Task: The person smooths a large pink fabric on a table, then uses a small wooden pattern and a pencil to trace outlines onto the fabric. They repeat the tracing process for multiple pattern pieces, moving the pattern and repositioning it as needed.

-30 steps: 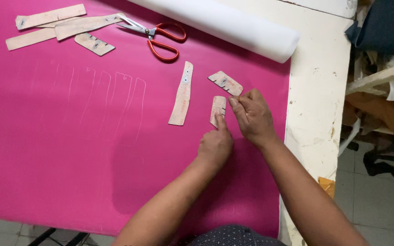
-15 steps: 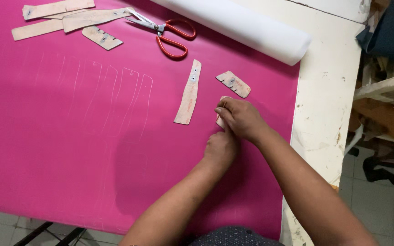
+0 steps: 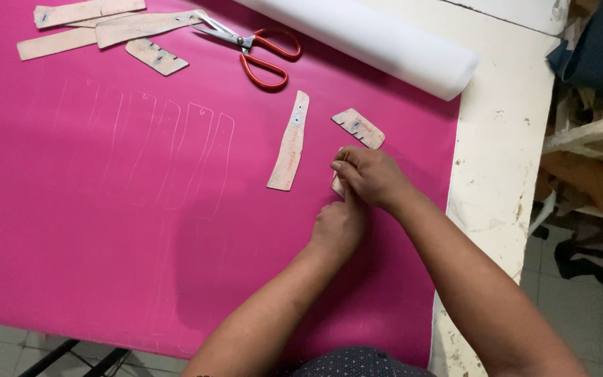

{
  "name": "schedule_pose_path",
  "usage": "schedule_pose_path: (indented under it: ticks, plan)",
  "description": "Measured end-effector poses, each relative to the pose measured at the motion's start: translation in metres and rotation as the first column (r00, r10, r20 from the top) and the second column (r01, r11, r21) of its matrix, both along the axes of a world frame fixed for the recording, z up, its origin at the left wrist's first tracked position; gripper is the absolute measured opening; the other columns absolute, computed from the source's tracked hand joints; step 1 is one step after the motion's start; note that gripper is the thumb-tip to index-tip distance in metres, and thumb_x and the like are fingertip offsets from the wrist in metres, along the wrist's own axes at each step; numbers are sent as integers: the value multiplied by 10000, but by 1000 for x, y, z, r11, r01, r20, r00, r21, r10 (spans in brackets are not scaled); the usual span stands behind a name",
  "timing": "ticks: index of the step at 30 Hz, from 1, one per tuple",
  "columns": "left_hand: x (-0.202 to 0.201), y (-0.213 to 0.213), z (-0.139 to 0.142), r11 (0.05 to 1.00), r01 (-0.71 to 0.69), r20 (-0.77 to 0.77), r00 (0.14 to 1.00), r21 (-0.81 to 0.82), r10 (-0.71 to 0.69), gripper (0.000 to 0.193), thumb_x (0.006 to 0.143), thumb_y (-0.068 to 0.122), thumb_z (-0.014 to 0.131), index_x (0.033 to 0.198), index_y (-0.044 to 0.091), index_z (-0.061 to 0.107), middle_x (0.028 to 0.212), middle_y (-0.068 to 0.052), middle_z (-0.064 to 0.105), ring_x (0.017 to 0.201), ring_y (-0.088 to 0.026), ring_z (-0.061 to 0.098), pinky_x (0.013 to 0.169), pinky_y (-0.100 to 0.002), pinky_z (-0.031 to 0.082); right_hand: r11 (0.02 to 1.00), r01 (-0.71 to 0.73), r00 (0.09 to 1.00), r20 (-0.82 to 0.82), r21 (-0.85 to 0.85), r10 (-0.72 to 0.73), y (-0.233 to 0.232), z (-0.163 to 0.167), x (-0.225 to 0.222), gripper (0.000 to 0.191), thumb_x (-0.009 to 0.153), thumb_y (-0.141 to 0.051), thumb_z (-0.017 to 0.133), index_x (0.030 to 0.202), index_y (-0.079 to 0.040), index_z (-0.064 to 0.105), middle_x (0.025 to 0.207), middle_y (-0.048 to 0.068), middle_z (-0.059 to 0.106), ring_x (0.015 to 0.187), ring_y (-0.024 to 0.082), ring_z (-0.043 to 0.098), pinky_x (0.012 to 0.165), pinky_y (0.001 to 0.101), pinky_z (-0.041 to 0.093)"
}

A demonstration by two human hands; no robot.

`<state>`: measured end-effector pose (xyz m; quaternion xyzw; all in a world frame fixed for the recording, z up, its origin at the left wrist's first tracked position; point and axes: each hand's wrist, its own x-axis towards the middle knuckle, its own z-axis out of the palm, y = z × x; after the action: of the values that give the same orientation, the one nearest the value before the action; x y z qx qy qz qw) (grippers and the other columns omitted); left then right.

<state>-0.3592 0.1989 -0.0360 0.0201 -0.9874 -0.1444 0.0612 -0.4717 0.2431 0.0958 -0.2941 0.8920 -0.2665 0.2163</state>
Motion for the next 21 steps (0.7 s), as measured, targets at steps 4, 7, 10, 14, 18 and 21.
schedule_pose_path:
  ticks: [4, 7, 10, 14, 18, 21]
  plan:
    - [-3, -1, -1, 997, -9, 5, 1000, 75, 9, 829, 880, 152, 581, 1441, -307, 179, 598, -138, 665, 471, -263, 655, 402, -452, 530, 999, -47, 994, -95, 2, 47, 0, -2, 0, 225, 973, -290, 645, 1009, -93, 747, 872, 95, 770, 791, 266, 737, 729, 402, 569]
    - [-4, -3, 5, 986, -56, 38, 998, 155, 51, 812, 881, 166, 578, 1454, -268, 200, 609, -184, 674, 475, -312, 663, 431, -480, 542, 997, -34, 978, -209, -67, 19, -3, -3, -6, 218, 967, -270, 672, 1011, -71, 749, 883, 120, 766, 758, 273, 747, 707, 402, 581]
    - [-3, -4, 12, 960, -93, 72, 994, 263, 77, 782, 900, 202, 573, 1464, -222, 234, 615, -219, 687, 490, -367, 670, 475, -528, 544, 990, -55, 952, -306, -133, 12, -3, -1, -19, 189, 973, -225, 681, 1010, -51, 747, 873, 127, 765, 723, 277, 750, 684, 397, 587]
    - [-3, -9, 21, 989, -6, 28, 1000, 149, 2, 730, 954, 214, 546, 1436, -260, 270, 711, -253, 702, 508, -334, 692, 487, -508, 565, 981, -73, 935, -356, -180, 4, -1, 0, -26, 170, 985, -199, 689, 1003, -40, 747, 837, 137, 752, 722, 294, 741, 657, 405, 576]
    - [-1, -12, 30, 958, -77, 98, 994, 277, 51, 686, 989, 207, 521, 1478, -208, 279, 636, -214, 709, 531, -364, 690, 499, -514, 566, 976, -80, 916, -400, -200, -6, 1, -3, -26, 165, 997, -201, 680, 983, -50, 745, 831, 121, 755, 717, 279, 737, 681, 414, 571]
    - [-3, -13, 36, 981, -31, 182, 983, 191, -5, 699, 956, 198, 544, 1450, -259, 357, 743, -277, 737, 543, -340, 704, 495, -491, 569, 987, -70, 892, -452, -147, -5, 6, -5, -28, 168, 993, -205, 693, 964, -50, 747, 783, 116, 746, 684, 295, 705, 702, 444, 549]
